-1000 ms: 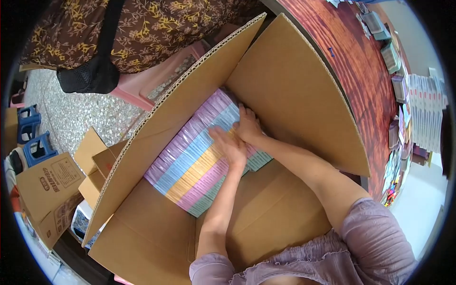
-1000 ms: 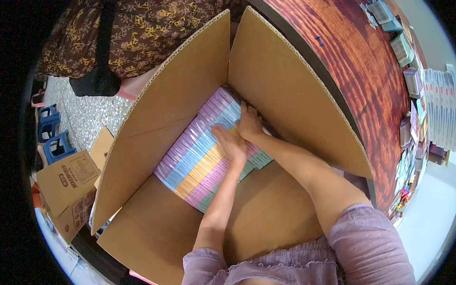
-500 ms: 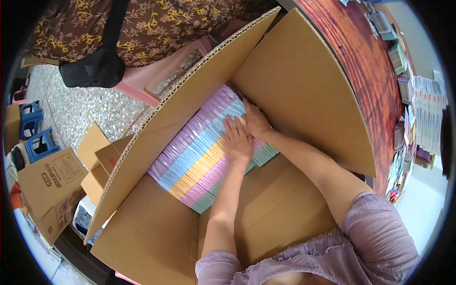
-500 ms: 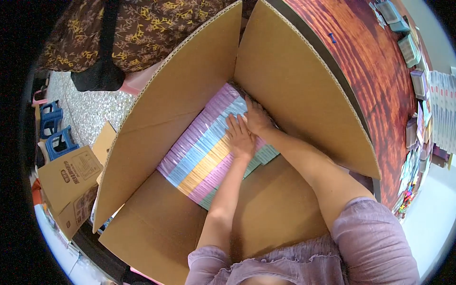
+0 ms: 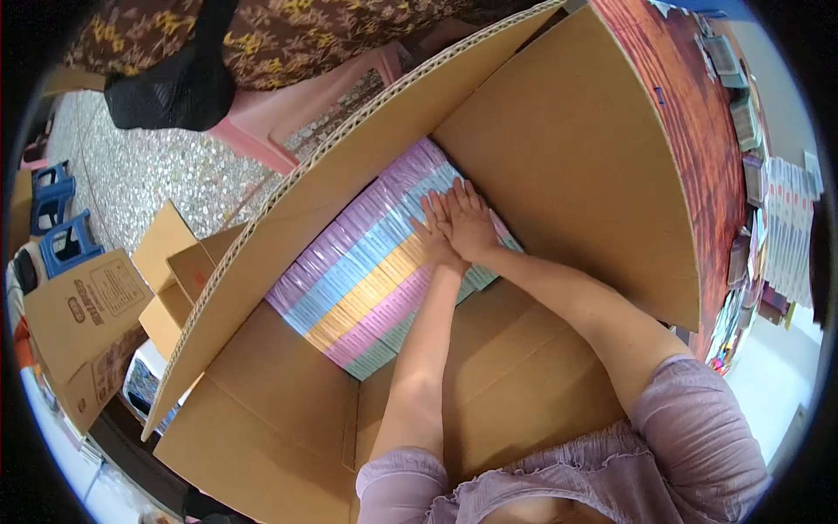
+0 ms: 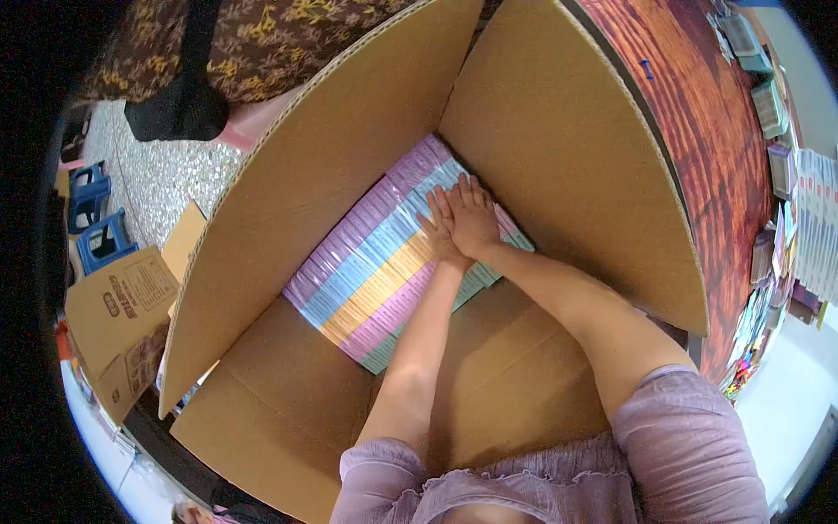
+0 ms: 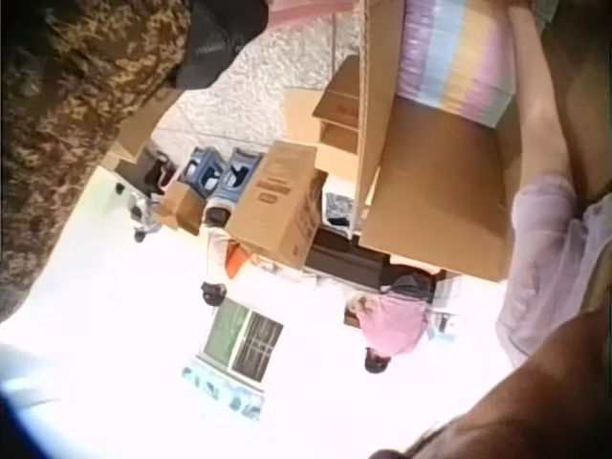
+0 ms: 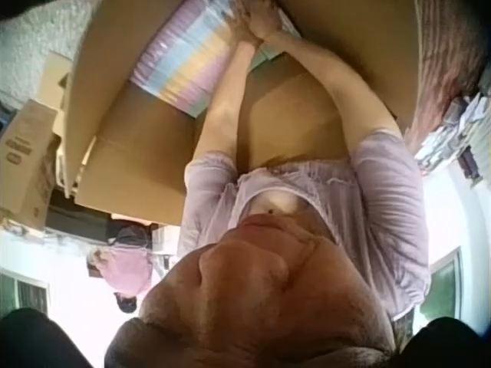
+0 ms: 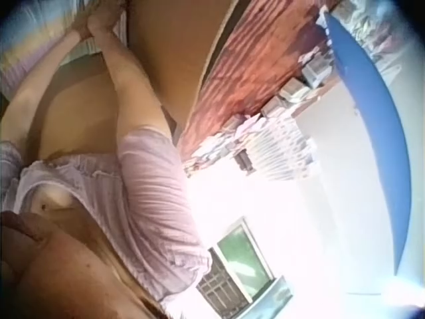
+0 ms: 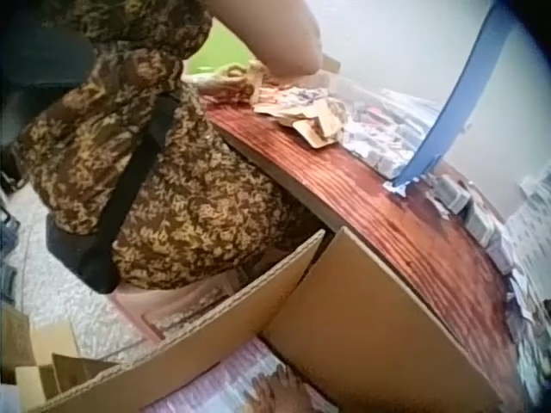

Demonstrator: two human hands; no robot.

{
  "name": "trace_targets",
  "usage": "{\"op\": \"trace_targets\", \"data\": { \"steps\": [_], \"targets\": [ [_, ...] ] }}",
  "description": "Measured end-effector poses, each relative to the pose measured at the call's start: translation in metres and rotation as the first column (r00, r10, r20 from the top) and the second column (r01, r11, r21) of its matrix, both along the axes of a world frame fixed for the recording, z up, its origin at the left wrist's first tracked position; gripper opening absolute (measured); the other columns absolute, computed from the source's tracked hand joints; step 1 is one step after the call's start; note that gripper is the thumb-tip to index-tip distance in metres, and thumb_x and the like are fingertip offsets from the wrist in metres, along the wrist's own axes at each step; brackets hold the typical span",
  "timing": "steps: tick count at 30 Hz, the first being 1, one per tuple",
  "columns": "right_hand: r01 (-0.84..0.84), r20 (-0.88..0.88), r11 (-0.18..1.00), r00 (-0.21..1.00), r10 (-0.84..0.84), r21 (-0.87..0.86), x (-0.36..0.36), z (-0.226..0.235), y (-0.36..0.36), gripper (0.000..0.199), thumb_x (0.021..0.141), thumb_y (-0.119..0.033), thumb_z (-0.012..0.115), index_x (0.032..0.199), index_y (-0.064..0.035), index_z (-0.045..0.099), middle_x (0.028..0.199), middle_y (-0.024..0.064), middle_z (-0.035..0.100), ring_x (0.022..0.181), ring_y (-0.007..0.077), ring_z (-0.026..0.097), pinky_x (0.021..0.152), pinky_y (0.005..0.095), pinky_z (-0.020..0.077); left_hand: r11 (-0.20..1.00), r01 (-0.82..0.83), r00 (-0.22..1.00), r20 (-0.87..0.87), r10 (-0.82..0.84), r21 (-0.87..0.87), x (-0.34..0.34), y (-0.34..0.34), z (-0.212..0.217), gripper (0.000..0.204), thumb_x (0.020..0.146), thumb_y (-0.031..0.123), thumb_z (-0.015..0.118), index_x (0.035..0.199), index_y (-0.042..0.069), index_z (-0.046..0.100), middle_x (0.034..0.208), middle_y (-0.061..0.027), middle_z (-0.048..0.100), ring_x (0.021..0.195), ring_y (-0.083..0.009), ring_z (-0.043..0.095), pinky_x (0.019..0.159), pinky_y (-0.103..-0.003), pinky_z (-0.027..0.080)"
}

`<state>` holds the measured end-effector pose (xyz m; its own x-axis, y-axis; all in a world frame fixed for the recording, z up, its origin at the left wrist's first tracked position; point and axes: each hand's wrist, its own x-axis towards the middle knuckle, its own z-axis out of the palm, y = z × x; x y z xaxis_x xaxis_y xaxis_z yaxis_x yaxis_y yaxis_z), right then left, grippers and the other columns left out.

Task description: Unpacking smaller boxes and sorting the individual packets inside on a table.

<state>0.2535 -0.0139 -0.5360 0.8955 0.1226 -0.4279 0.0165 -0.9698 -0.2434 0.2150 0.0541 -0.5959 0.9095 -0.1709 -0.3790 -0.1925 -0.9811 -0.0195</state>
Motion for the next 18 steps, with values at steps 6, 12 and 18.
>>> {"op": "trace_targets", "data": {
  "steps": [6, 12, 18],
  "targets": [
    [-0.058, -0.412, 0.997, 0.911, 0.031, -0.054, 0.044, 0.054, 0.014, 0.061, 0.100, -0.034, 0.043, 0.149, 0.0002, 0.035, 0.160, 0.0181, 0.027, 0.147, 0.0343, 0.027, 0.119, 0.0462, 0.0241, 0.983, -0.079, 0.972, -0.233, 0.039, -0.164, 0.012, 0.002, 0.026, 0.089, 0.091, 0.052, 0.049, 0.158, 0.005, 0.014, 0.165, -0.0202, 0.001, 0.151, -0.0427, -0.007, 0.111, -0.074, -0.002],
    [-0.241, -0.543, 0.968, 0.823, 0.168, -0.066, 0.060, 0.070, 0.042, 0.053, 0.095, -0.034, 0.053, 0.138, -0.0022, 0.052, 0.146, 0.0168, 0.051, 0.138, 0.0303, 0.044, 0.115, 0.0425, 0.0319, 0.996, 0.079, 0.994, -0.076, -0.076, 0.038, 0.030, -0.035, 0.033, 0.058, 0.102, 0.032, 0.042, 0.151, 0.005, 0.031, 0.159, -0.0141, 0.028, 0.145, -0.0338, 0.029, 0.119, -0.050, 0.022],
    [-0.040, -0.330, 0.929, 0.929, 0.170, 0.367, 0.071, 0.223, 0.065, 0.044, 0.092, -0.026, 0.060, 0.129, -0.0021, 0.061, 0.122, 0.0222, 0.065, 0.118, 0.0369, 0.059, 0.101, 0.0439, 0.0456, 0.974, 0.194, 0.977, 0.064, -0.202, 0.115, 0.006, -0.030, 0.033, 0.075, 0.102, 0.050, 0.030, 0.157, 0.002, 0.013, 0.165, -0.0170, 0.007, 0.152, -0.0382, 0.005, 0.122, -0.055, 0.004]
  ]
}}
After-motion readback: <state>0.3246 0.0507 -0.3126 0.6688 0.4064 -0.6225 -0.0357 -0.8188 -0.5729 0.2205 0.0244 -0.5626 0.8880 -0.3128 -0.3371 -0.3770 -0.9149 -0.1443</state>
